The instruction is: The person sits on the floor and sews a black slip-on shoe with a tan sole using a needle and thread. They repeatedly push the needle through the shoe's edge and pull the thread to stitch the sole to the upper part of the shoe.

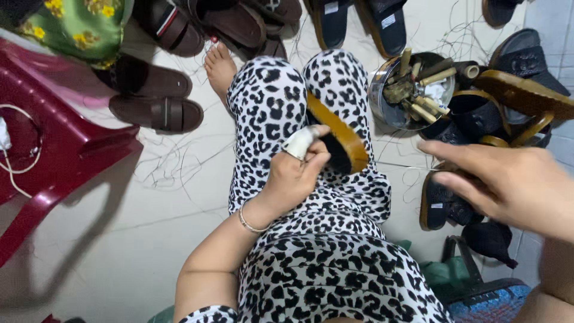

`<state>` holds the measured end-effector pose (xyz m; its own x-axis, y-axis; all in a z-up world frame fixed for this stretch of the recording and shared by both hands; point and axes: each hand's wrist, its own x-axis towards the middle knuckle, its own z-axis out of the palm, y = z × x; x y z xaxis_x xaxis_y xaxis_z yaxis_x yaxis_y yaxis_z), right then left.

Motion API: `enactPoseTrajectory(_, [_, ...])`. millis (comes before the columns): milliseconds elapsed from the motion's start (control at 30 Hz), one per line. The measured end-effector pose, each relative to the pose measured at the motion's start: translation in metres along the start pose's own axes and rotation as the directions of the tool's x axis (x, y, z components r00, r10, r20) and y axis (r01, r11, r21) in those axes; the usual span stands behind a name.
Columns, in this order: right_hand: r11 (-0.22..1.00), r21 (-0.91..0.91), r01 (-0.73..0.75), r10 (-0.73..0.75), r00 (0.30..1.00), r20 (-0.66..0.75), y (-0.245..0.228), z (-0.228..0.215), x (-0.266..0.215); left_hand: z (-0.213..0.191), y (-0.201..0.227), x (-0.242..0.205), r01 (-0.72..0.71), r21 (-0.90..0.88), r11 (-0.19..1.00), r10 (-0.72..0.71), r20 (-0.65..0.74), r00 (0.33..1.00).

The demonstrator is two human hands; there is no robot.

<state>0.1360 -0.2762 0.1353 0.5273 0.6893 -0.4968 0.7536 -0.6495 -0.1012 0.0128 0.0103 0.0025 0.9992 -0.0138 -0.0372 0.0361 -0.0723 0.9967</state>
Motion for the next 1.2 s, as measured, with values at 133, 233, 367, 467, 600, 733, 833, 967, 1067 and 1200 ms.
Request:
enactPoseTrajectory(133, [0.581,0.811,-0.061,0.063,0.998,0.03,-0.027,0.044,0.041,-0.004,0.013,0.001,0.225,0.037,0.974,-0.228,0.2,0.953])
enactPoseTrajectory(233, [0.193,0.97,0.15,-0.029,0.989,-0.147,-0.045,0.049,0.051,0.002,0.003,-0.004,0.246,-0.17,0.954,-0.222,0.144,0.964])
enactPoseTrajectory(367, [0.133,0.98,0.151,-0.299,0.948,-0.105,-0.05,0.036,0.05,-0.008,-0.004,-0.014,0.082,-0.557,0.827,-0.187,-0.134,0.973])
enactPoseTrajectory(467, [0.225,0.953,0.201,-0.322,0.939,-0.122,-0.054,0.022,0.049,-0.021,0.008,-0.021,-0.014,-0.582,0.813,-0.083,-0.14,0.987])
enactPoseTrajectory(600, [0.444,0.872,0.208,-0.101,0.978,-0.181,-0.092,0.053,0.062,0.003,0.034,-0.03,0.021,-0.655,0.755,-0.118,-0.104,0.988])
enactPoseTrajectory(733, [0.84,0.451,0.301,0.07,0.764,-0.642,-0.052,0.096,0.062,-0.005,0.017,-0.033,-0.001,-0.614,0.79,-0.049,-0.065,0.997])
enactPoseTrajectory(833, [0.885,0.44,0.152,0.266,0.61,-0.746,0.066,0.119,0.04,-0.029,-0.006,-0.041,0.15,-0.4,0.904,-0.135,0.066,0.989])
enactPoseTrajectory(967, [0.905,0.423,0.038,0.353,0.485,-0.8,0.102,0.104,0.03,-0.053,0.014,-0.035,0.56,0.188,0.807,-0.575,0.466,0.672])
enactPoseTrajectory(1067, [0.915,0.404,0.021,0.339,0.507,-0.793,0.067,0.085,0.045,-0.041,0.008,-0.027,0.275,-0.374,0.886,-0.128,0.373,0.919])
enactPoseTrajectory(1200, [0.686,0.64,0.347,0.184,0.768,-0.614,-0.048,0.059,0.081,-0.044,0.012,-0.006,0.068,-0.765,0.641,0.085,0.159,0.984])
